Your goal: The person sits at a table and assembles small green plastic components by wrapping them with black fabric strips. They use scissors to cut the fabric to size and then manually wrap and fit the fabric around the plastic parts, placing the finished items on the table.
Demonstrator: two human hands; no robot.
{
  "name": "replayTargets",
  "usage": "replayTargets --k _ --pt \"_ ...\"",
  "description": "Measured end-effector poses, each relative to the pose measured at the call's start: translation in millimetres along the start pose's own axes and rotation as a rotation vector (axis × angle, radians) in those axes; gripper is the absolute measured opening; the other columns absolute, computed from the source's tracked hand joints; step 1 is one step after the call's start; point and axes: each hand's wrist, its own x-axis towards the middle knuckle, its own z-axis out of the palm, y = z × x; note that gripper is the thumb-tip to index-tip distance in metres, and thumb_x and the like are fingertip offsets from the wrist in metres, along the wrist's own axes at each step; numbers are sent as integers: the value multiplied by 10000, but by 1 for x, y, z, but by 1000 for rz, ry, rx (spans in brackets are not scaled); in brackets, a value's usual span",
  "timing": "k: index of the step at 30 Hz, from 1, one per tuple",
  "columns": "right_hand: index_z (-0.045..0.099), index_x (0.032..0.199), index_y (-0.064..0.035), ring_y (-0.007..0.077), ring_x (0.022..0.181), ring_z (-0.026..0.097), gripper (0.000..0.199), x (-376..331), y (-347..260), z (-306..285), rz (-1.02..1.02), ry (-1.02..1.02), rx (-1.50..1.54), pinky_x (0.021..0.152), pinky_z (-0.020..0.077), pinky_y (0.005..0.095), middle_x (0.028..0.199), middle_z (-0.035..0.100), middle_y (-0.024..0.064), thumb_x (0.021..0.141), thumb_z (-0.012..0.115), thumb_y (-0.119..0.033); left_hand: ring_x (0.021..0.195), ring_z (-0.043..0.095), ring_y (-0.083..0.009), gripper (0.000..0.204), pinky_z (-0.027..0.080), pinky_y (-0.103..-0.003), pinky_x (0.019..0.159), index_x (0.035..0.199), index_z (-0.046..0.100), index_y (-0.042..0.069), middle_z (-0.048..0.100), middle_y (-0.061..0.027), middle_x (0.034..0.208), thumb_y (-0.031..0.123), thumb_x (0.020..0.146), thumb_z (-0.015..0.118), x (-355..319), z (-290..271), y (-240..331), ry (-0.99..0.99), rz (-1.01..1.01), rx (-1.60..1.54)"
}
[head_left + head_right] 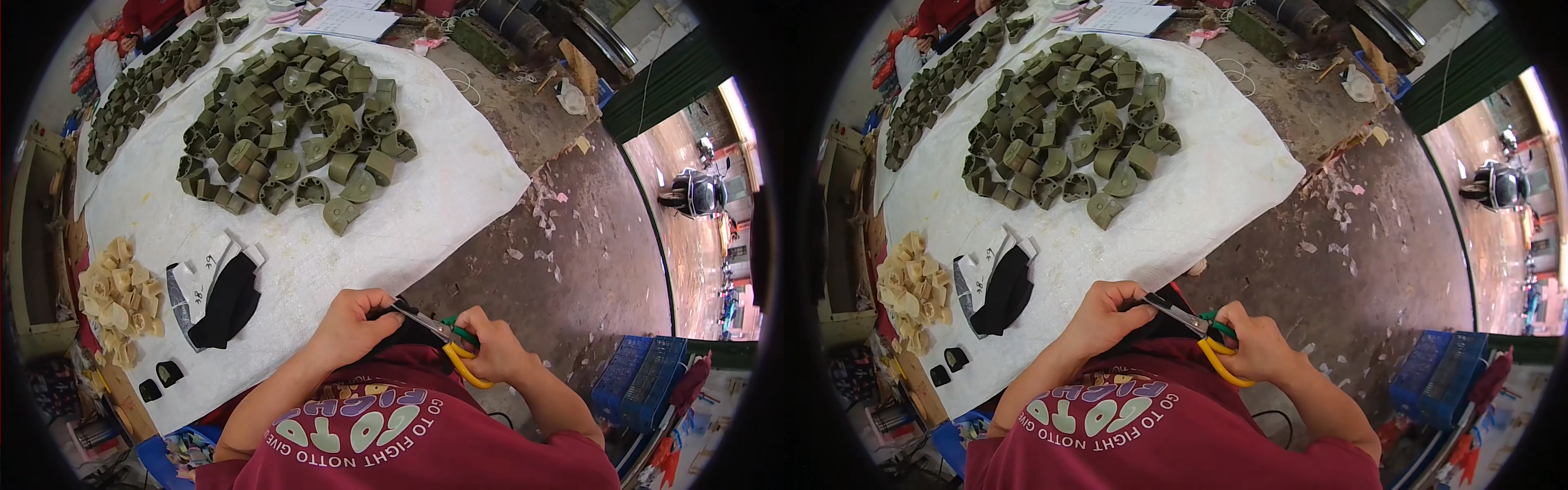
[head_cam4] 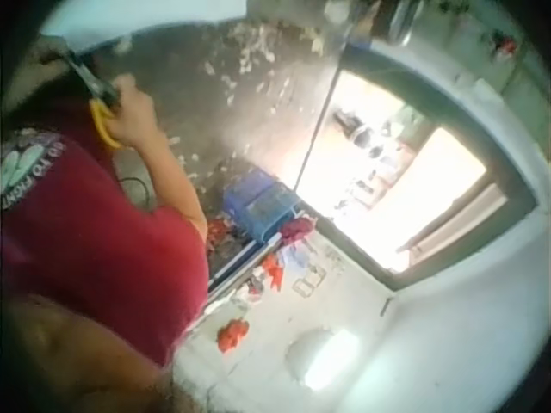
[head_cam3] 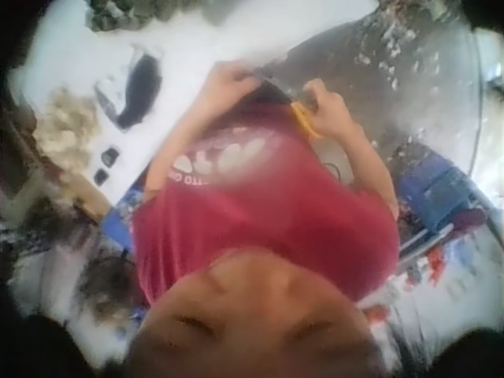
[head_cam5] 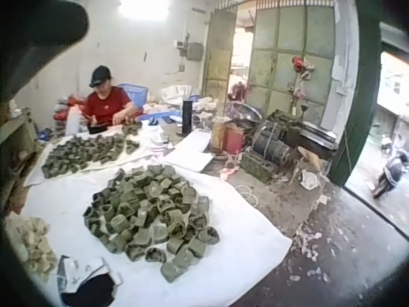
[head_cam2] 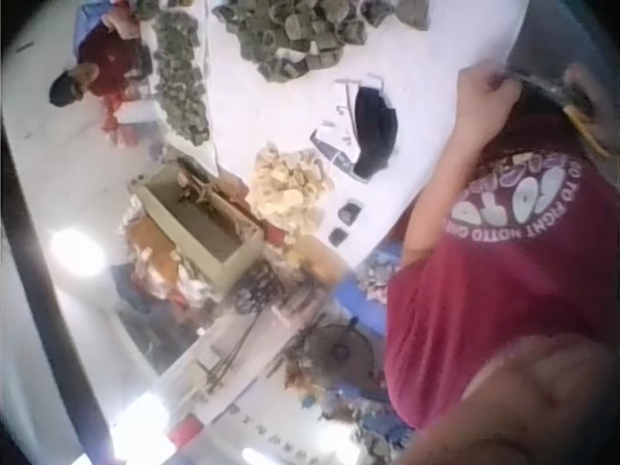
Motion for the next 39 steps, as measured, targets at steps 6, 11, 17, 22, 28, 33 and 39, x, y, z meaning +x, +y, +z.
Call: replayTargets --k 6,11,17,22,28,33,39 --pt "443 1008 -66 316 645 659 419 -18 16 11 97 -2 -12 552 500 392 700 625 113 780 741 -253 627 463 0 45 366 -175 554 845 684 18 580 70 695 54 842 657 5 11 -10 -16 -32 8" --pt "461 1037 -59 292 663 664 406 -22 15 20 113 38 77 585 509 376 722 632 116 788 733 -230 644 490 -19 80 397 -199 571 871 691 -3 609 45 707 59 837 653 10 16 -18 -79 1 97" --pt "457 1053 -48 255 665 646 412 -39 28 38 219 66 191 618 500 344 735 623 117 775 741 -156 665 522 -46 105 428 -231 597 875 691 -7 649 3 727 80 842 642 19 33 -35 -173 10 196" --pt "472 1030 -43 241 661 667 387 -62 50 60 303 85 269 609 500 333 723 639 121 773 748 -130 668 548 -52 178 450 -244 611 886 690 -9 669 -45 736 159 837 658 27 39 -36 -286 -55 382" --pt "501 969 -39 131 641 622 354 -72 70 70 340 251 274 591 478 292 695 630 76 749 770 -107 697 593 -93 200 476 -272 635 886 685 -16 685 -68 768 176 835 666 23 28 -36 -183 -6 464" --pt "521 970 -47 56 638 566 392 14 62 0 176 642 148 563 451 247 723 626 15 711 808 -113 767 631 -118 157 501 -272 717 929 688 -19 697 -95 826 105 844 645 -22 -24 8 208 163 458" --pt "562 1020 -3 254 774 635 460 129 24 -90 153 731 -191 727 495 346 843 645 144 730 796 -272 1033 553 -357 364 465 -370 862 1029 648 10 581 -152 1081 113 702 768 -54 -60 17 862 441 939"
